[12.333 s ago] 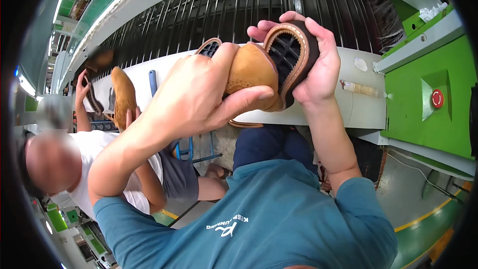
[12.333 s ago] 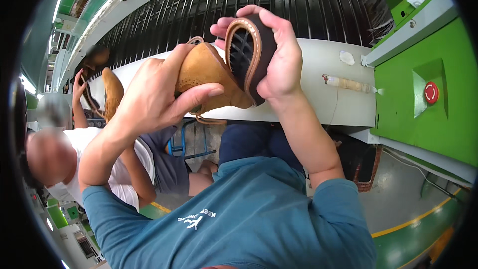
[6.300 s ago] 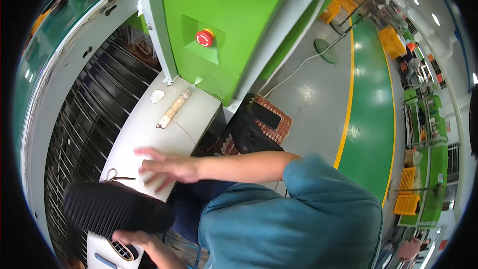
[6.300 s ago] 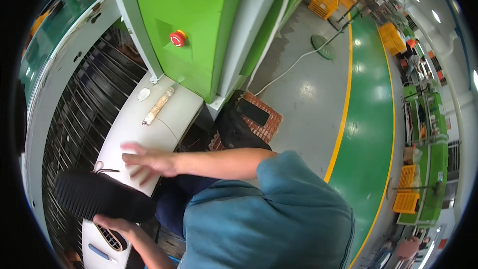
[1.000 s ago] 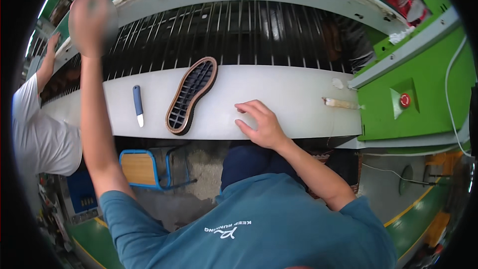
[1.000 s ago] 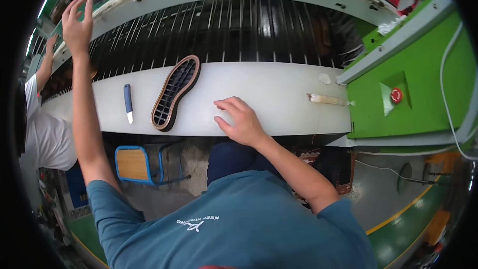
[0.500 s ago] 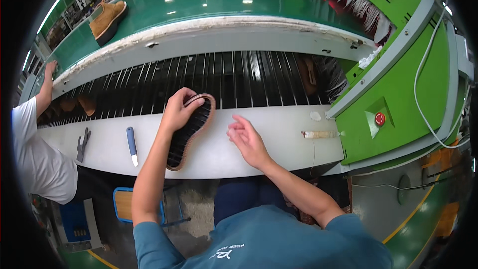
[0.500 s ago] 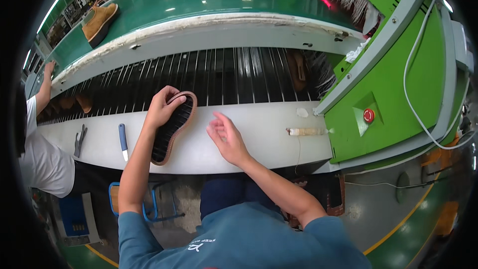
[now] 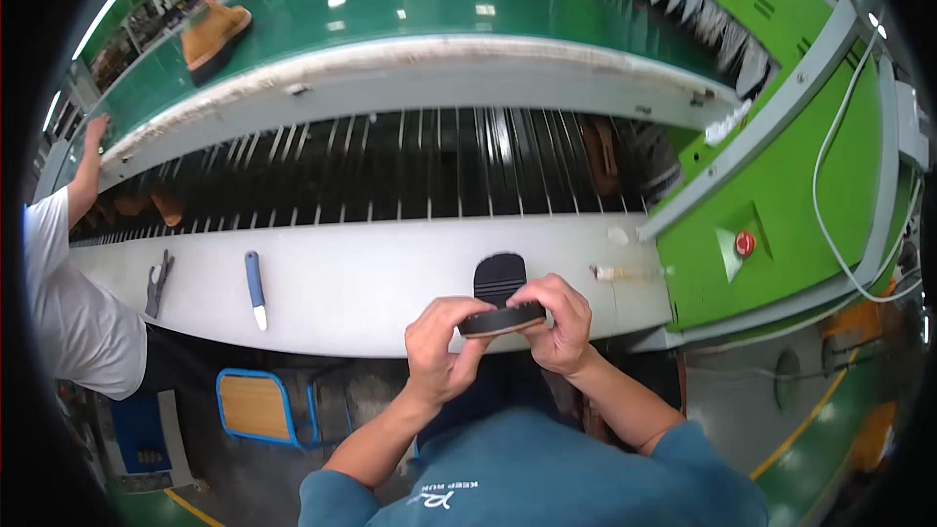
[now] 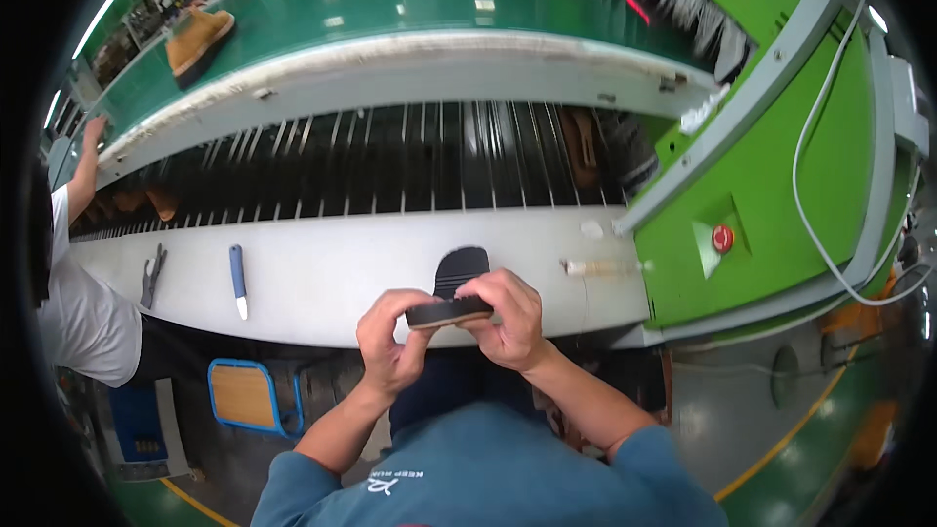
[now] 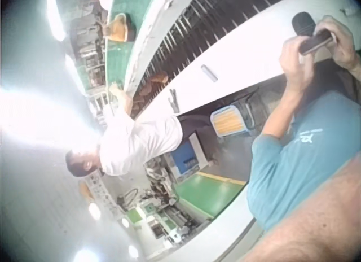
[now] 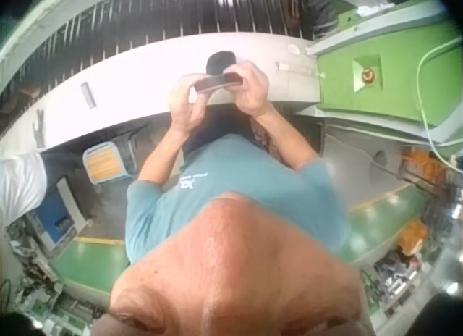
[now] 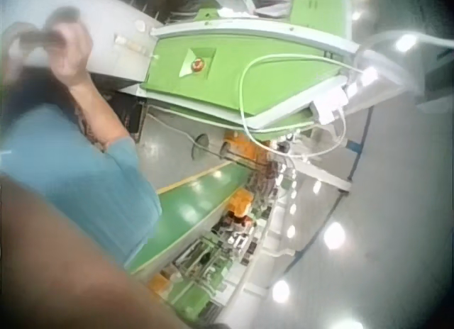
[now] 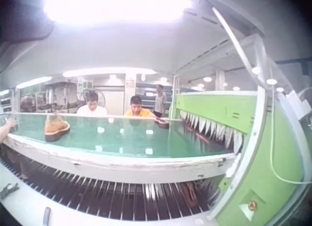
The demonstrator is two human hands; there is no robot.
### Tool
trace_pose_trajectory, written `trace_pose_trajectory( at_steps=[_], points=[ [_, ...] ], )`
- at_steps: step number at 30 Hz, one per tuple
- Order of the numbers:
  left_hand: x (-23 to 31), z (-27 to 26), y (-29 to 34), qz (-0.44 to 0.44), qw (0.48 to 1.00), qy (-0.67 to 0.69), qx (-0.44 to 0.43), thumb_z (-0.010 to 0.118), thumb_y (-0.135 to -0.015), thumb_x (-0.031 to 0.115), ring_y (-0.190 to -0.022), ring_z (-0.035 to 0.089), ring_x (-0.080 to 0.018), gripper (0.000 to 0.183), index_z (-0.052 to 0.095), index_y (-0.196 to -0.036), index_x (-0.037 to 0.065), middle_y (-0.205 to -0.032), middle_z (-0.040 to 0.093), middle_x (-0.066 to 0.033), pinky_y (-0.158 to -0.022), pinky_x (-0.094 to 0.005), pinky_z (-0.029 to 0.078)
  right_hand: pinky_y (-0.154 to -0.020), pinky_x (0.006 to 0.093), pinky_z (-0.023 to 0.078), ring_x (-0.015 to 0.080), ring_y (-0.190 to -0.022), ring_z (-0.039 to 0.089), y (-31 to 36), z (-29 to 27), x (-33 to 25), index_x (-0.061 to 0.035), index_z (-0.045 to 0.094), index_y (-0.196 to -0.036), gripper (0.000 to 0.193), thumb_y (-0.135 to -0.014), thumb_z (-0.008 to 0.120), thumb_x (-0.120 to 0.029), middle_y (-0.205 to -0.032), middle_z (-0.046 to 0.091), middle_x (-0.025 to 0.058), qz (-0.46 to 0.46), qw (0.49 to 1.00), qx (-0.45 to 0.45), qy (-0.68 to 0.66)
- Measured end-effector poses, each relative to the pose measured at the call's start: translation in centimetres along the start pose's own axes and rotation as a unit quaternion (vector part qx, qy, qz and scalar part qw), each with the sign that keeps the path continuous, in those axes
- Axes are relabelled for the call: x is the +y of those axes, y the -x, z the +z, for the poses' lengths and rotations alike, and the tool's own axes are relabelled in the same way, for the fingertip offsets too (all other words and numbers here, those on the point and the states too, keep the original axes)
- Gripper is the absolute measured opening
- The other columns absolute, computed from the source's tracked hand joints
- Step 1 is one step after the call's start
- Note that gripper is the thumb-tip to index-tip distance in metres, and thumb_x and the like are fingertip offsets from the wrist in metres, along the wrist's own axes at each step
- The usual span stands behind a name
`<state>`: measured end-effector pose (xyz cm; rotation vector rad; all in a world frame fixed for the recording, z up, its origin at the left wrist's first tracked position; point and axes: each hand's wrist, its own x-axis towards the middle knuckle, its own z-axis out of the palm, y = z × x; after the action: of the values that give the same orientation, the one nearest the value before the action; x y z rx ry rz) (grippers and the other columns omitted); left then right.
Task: The person assembles a brown suede shoe by hand, pressing the sole onto the upper and inspecting the fit. They handle the shoe multiple times, turning it over to check the sole and sides, and place it on a conveyor belt at the end.
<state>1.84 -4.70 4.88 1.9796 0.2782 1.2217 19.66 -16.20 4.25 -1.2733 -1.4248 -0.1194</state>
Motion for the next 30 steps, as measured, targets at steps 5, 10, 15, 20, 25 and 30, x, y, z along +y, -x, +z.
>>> trace_pose_trajectory(
  at_steps=[5,10,15,20,25,30],
  points=[
    [0.2,0.8,5.1,-0.055,0.996,0.012,-0.062,0.086,-0.087,0.004,-0.094,0.081,-0.0352,0.029,0.076,-0.114,0.000,-0.107,0.082,-0.0163,-0.084,-0.0422,0.065,-0.071,0.0406,0.061,0.0311,-0.081,0.076,7.0,-1.0,-0.8,-0.0021,0.074,-0.117,0.035,-0.100,0.089,-0.028,-0.102,0.078,0.0126,0.085,0.996,-0.033,0.001],
    [-1.6,-0.7,-4.7,0.055,0.997,-0.041,0.032,0.081,-0.085,-0.005,-0.092,0.080,-0.0315,0.038,0.077,-0.122,0.000,-0.108,0.081,-0.0169,-0.086,-0.0383,0.064,-0.109,0.0463,0.060,0.0355,-0.125,0.075,-3.3,-3.2,2.0,-0.0020,0.071,-0.141,0.068,-0.095,0.095,-0.046,-0.135,0.076,0.0180,0.058,0.995,-0.025,-0.082],
    [-11.1,-2.3,-10.5,-0.268,0.945,0.170,0.076,0.080,-0.112,0.022,-0.091,0.072,-0.0058,0.033,0.073,-0.127,-0.006,-0.103,0.080,-0.0041,-0.083,-0.0214,0.057,-0.114,0.0529,0.055,0.0425,-0.133,0.069,-10.1,-6.0,19.9,-0.0073,0.066,-0.151,0.078,-0.095,0.089,-0.056,-0.146,0.068,0.0237,0.189,0.928,0.075,0.313],
    [-21.7,-3.6,-5.0,-0.352,0.894,0.224,0.166,0.078,-0.113,0.035,-0.088,0.071,-0.0071,0.038,0.076,-0.121,-0.002,-0.102,0.081,-0.0035,-0.083,-0.0232,0.056,-0.127,0.0539,0.046,0.0478,-0.156,0.053,-7.5,-11.1,35.8,-0.0135,0.037,-0.177,0.101,-0.101,0.073,-0.070,-0.175,0.048,0.0270,0.305,0.798,-0.133,0.503],
    [-21.1,-2.4,-5.7,-0.320,0.897,0.262,0.158,0.077,-0.114,0.039,-0.092,0.069,-0.0072,0.039,0.079,-0.111,0.000,-0.100,0.079,-0.0024,-0.085,-0.0255,0.055,-0.127,0.0512,0.047,0.0460,-0.155,0.056,-3.2,-15.4,45.6,-0.0012,0.058,-0.162,0.100,-0.098,0.071,-0.078,-0.167,0.057,0.0318,0.254,0.833,-0.130,0.473],
    [-20.9,-3.4,-5.1,-0.318,0.901,0.240,0.173,0.080,-0.112,0.036,-0.088,0.072,-0.0065,0.037,0.077,-0.112,-0.001,-0.099,0.082,-0.0036,-0.081,-0.0226,0.056,-0.128,0.0554,0.047,0.0475,-0.156,0.056,-8.7,-12.8,45.0,-0.0061,0.065,-0.159,0.088,-0.104,0.065,-0.073,-0.162,0.063,0.0306,0.451,0.697,-0.245,0.501]
  ],
)
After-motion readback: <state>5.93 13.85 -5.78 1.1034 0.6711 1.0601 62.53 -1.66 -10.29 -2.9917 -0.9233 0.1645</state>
